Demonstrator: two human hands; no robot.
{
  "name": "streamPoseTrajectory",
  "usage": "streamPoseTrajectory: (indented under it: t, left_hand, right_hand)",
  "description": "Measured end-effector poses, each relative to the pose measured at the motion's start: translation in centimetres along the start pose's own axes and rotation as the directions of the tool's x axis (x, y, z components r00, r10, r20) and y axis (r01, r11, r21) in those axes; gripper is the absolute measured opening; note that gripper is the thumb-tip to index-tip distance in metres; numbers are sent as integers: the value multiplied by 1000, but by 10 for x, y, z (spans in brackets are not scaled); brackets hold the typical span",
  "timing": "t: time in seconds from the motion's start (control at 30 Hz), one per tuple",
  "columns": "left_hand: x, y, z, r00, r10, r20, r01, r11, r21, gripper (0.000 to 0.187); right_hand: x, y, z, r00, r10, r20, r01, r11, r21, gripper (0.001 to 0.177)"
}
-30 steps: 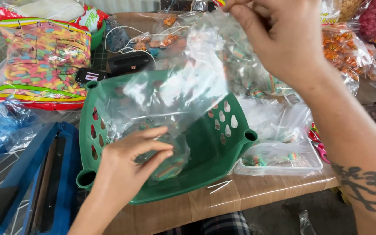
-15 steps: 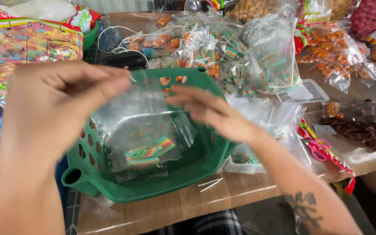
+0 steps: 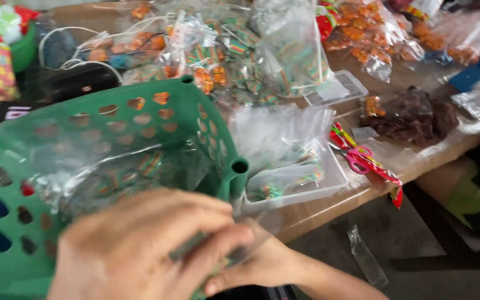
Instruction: A person is manually packaging rainbow-colored candy strips into small clear plastic bags at a fast pace.
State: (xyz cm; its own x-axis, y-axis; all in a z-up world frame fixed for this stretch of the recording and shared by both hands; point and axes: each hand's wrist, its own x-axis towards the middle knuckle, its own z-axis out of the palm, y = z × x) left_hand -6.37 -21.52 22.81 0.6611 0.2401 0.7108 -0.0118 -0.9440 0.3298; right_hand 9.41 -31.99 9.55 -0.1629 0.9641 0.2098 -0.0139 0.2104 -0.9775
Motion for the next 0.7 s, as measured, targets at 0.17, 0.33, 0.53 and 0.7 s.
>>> streamPoseTrajectory:
  t: [0.17, 0.33, 0.53, 0.7]
  left_hand:
    - [-13, -3, 23, 998, -65, 4, 66, 998, -18, 22]
    - [-33, -21, 26, 925, -370, 84, 351, 918, 185, 43]
    - [-49, -52, 40, 888, -458, -23, 457, 877, 149, 28]
    - [-67, -93, 28, 909, -407, -89, 412, 849, 331, 19]
  right_hand:
    - [-106, 13, -74, 874, 99, -476, -230, 947, -226, 19]
    - [-144, 0, -181, 535, -290, -793, -549, 594, -587, 21]
    - [-91, 39, -221, 647, 175, -742, -680, 572, -458, 26]
    - [-92, 65, -245, 755, 8, -656, -568, 508, -648, 15]
